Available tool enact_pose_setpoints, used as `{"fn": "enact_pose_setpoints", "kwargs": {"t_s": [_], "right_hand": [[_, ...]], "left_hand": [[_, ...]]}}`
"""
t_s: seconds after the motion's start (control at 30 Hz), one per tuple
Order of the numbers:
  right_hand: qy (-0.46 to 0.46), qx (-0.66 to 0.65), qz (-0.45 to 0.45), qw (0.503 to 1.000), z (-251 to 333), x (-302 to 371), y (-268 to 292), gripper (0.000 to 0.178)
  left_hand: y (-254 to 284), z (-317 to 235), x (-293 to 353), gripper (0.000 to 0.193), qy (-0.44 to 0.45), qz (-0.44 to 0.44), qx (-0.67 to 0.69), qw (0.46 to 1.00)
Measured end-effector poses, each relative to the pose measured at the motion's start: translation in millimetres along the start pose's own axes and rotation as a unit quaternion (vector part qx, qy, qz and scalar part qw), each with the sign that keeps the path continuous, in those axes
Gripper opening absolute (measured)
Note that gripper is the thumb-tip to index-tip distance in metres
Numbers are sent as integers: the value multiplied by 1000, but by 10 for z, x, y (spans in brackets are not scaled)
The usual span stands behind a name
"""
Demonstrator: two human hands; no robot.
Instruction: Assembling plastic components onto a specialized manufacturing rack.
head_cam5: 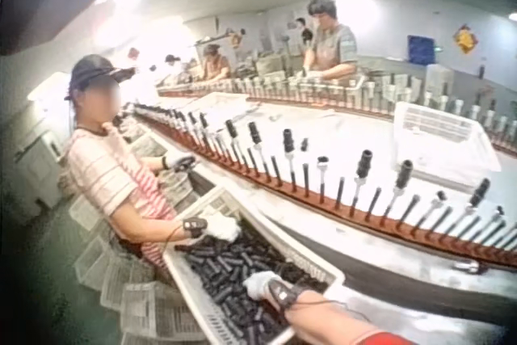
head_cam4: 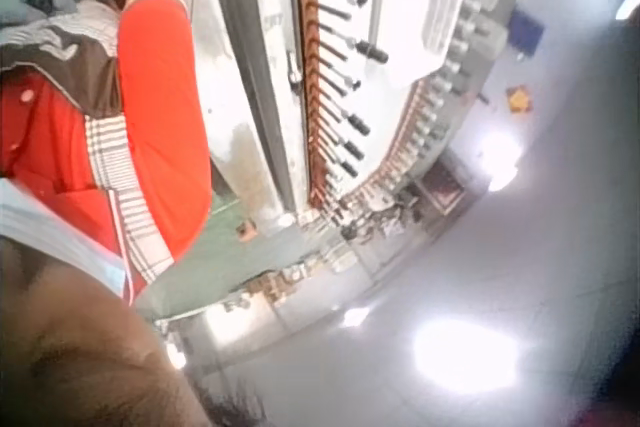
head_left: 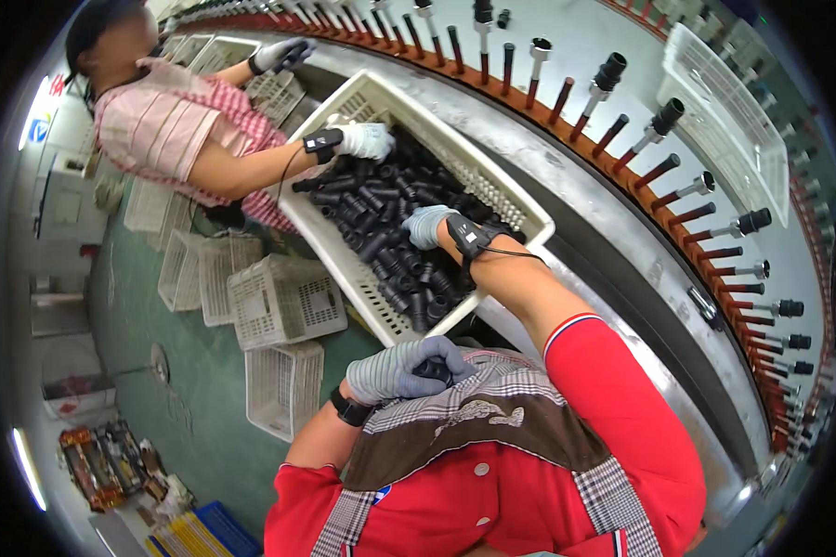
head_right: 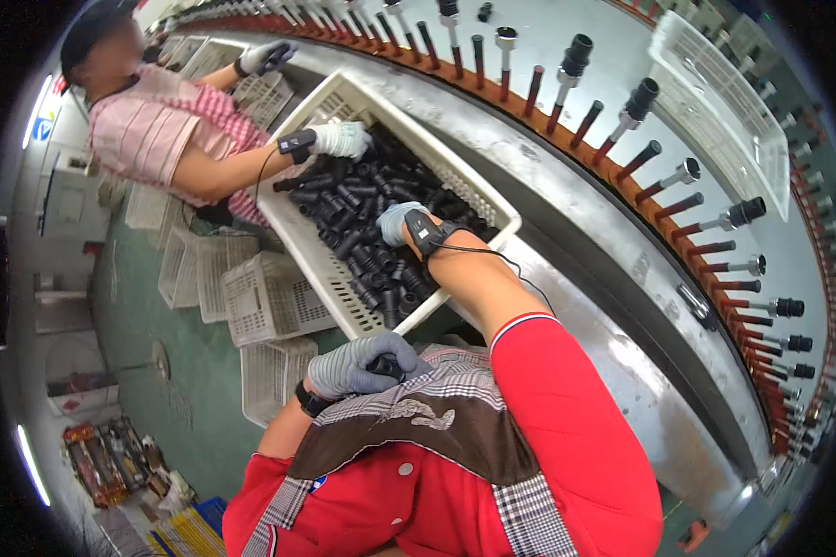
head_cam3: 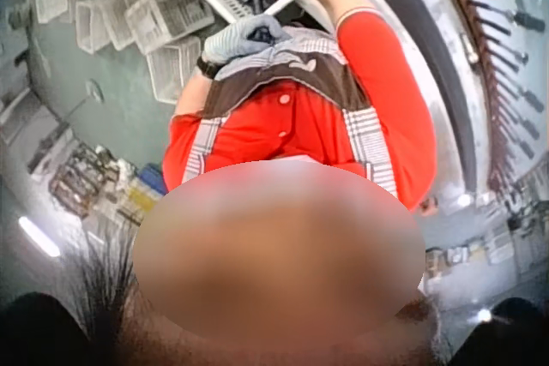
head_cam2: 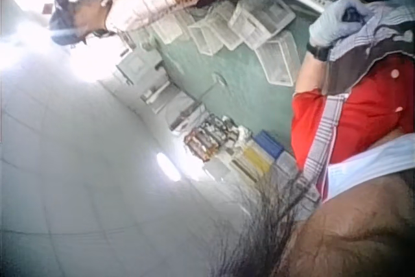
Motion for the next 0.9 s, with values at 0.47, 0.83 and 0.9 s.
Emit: {"fn": "enact_pose_setpoints", "kwargs": {"t_s": [0.47,0.83,0.9], "right_hand": [[-75,-416,-364,830,-20,2583,1368,46],[-55,-707,-654,261,-387,7908,-243,32],[-96,-677,-709,174,-259,8425,-646,29]], "left_hand": [[-1250,-141,-211,16,70,10,214,974],[-4203,-941,-1106,18,-24,109,-74,991],[-4989,-979,-1420,19,-47,138,-9,989]]}}
Point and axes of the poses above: each hand's wrist, its own x-axis away from the middle knuckle, its own y-axis out of the back of the hand, z = x × y, the point moved 3 cm from there along -x, towards the middle knuckle, and after that the axes turned 13 degrees about -z, right-handed, at the moved point
